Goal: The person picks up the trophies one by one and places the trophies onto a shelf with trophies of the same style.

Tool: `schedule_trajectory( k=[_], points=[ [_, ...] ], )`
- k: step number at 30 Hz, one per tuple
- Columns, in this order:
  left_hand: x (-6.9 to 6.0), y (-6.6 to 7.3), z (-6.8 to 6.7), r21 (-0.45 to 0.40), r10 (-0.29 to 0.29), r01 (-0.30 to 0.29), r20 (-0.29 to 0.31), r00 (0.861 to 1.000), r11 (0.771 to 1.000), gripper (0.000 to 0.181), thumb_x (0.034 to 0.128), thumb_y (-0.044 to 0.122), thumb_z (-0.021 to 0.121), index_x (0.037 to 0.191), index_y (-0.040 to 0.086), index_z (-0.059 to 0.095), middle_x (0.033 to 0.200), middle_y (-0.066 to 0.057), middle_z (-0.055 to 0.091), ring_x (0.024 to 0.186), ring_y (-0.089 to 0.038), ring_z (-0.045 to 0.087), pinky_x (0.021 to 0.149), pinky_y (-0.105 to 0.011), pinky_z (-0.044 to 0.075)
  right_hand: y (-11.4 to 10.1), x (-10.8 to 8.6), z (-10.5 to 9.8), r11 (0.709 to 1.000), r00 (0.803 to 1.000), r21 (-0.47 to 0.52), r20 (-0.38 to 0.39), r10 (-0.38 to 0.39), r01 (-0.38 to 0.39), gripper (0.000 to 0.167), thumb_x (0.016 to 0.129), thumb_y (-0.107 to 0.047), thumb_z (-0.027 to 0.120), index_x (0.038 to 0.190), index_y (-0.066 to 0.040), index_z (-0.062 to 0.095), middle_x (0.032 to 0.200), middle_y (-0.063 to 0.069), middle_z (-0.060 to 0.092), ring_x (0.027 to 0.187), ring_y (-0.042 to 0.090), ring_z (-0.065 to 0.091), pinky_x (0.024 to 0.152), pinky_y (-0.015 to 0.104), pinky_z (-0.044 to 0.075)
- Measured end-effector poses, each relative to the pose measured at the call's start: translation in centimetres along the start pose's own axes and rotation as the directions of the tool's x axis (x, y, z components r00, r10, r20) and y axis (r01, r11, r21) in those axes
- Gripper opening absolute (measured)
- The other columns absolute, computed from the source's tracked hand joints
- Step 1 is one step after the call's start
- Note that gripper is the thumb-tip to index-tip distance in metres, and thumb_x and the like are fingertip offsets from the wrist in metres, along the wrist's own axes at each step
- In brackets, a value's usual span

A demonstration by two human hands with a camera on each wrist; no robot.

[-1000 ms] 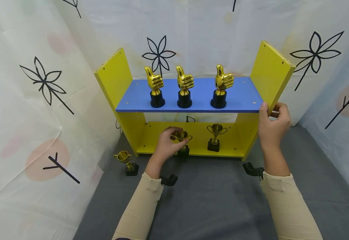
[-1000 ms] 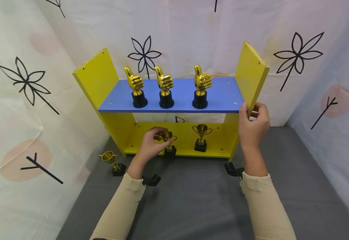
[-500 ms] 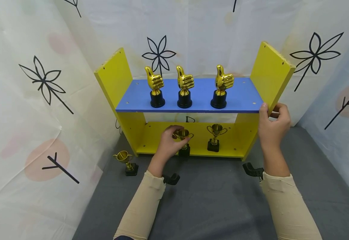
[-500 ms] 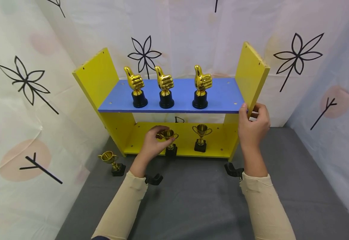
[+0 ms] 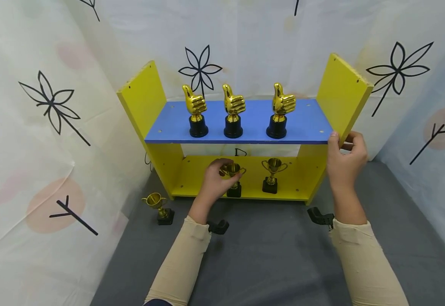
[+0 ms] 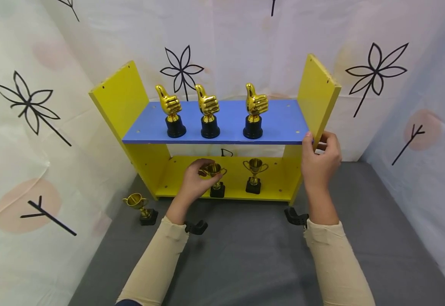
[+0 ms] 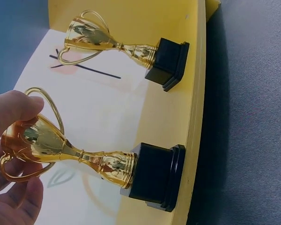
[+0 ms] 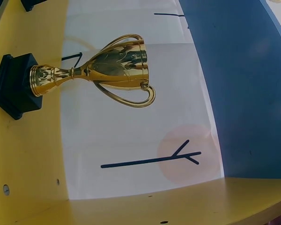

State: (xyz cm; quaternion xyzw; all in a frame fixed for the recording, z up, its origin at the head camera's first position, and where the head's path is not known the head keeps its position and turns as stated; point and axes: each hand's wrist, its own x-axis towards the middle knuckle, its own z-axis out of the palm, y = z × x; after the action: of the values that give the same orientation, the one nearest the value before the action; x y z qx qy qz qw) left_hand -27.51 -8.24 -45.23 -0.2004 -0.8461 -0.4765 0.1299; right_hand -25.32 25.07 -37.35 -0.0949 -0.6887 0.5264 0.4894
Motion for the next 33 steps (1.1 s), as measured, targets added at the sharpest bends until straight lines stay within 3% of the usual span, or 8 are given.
schedule_trajectory(
  k=[13, 25, 33],
  points=[
    [0.36, 0.03, 0.24, 0.015, -0.013, 0.013, -0.001, 1.0, 1.0, 0.049, 0.0911, 0.023, 0.085, 0.134, 0.005, 0.068, 0.127, -0.014, 0.07, 0.112, -0.028, 0.066, 0.093, -0.047, 0.061, 0.44, 0.15, 0.23, 1.0, 1.0, -0.019, -0.009, 0.011, -0.011, 0.033, 0.093, -0.033, 0.071, 0.109, -0.005, 0.075, 0.088, -0.024, 0.058, 0.078, -0.002, 0.053, 0.071, 0.019, 0.04],
    [0.49, 0.0, 0.46, 0.045, 0.015, -0.014, -0.011, 1.0, 0.999, 0.052, 0.0909, 0.022, 0.085, 0.135, 0.002, 0.067, 0.127, -0.015, 0.069, 0.113, -0.032, 0.064, 0.095, -0.051, 0.058, 0.33, 0.1, 0.23, 1.0, 1.0, -0.027, -0.017, 0.011, -0.012, 0.032, 0.094, -0.032, 0.07, 0.109, -0.004, 0.075, 0.089, -0.025, 0.057, 0.078, -0.002, 0.052, 0.068, 0.016, 0.042],
    [0.16, -0.19, 0.5, 0.056, 0.003, -0.003, -0.013, 1.0, 0.998, 0.065, 0.0888, 0.027, 0.088, 0.145, 0.011, 0.06, 0.138, -0.014, 0.061, 0.127, -0.034, 0.059, 0.109, -0.055, 0.052, 0.45, 0.19, 0.19, 1.0, 1.0, -0.026, -0.008, 0.005, -0.005, 0.032, 0.094, -0.034, 0.071, 0.109, -0.006, 0.075, 0.089, -0.025, 0.058, 0.078, -0.003, 0.053, 0.069, 0.017, 0.042]
  ],
)
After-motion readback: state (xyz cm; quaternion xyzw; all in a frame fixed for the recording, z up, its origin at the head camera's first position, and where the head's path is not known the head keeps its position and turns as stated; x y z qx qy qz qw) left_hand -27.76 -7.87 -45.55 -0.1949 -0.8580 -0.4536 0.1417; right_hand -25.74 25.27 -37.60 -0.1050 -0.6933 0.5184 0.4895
